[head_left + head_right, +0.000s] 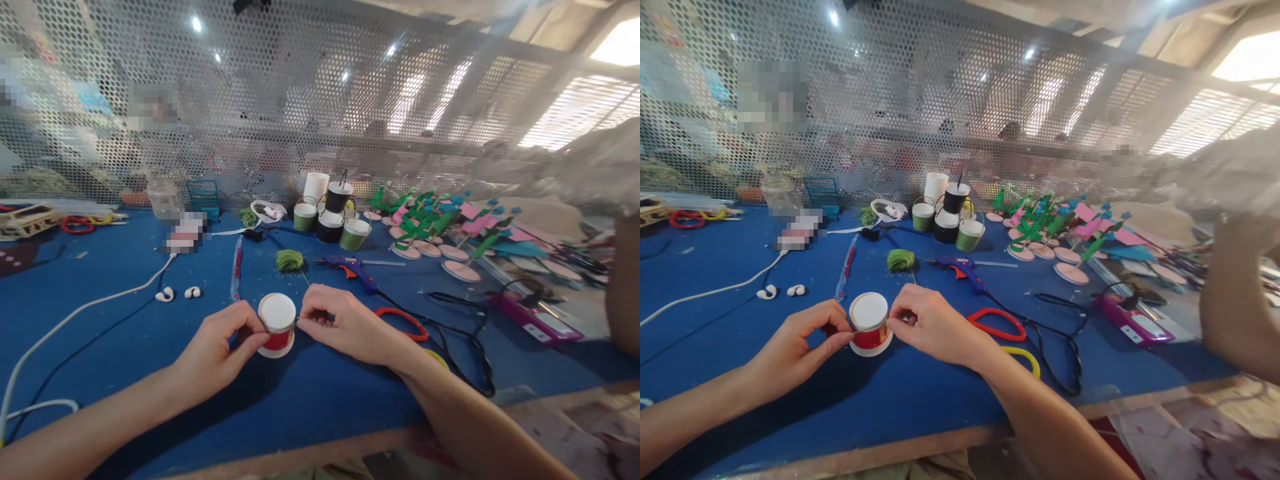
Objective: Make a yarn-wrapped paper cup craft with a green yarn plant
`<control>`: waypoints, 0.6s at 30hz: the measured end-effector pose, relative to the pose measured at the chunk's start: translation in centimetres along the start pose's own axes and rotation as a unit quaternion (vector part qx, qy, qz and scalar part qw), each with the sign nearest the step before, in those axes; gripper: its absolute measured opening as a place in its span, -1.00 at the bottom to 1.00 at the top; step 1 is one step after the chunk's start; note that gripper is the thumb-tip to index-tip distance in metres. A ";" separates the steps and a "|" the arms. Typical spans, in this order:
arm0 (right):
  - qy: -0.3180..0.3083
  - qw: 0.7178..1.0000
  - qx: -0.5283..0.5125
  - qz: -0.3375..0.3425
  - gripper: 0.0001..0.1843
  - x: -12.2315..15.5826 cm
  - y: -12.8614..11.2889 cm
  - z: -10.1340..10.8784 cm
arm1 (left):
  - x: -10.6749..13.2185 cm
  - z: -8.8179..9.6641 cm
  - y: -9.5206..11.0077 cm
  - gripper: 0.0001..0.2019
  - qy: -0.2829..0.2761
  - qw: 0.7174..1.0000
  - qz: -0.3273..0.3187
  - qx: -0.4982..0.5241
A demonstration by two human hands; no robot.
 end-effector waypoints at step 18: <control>0.049 0.998 -0.036 0.031 -0.85 -0.3 0.4 -0.6 | -0.1 0.4 -0.3 -0.91 0.052 0.997 -0.025 -0.052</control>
Point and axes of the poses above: each hand's wrist, its own x-axis away from the middle knuckle, its own z-axis out of the back of the hand, y = z × x, the point moved 2 cm from there along -x, towards the middle knuckle, and after that the axes turned 13 degrees about x, right-handed, at the moved point
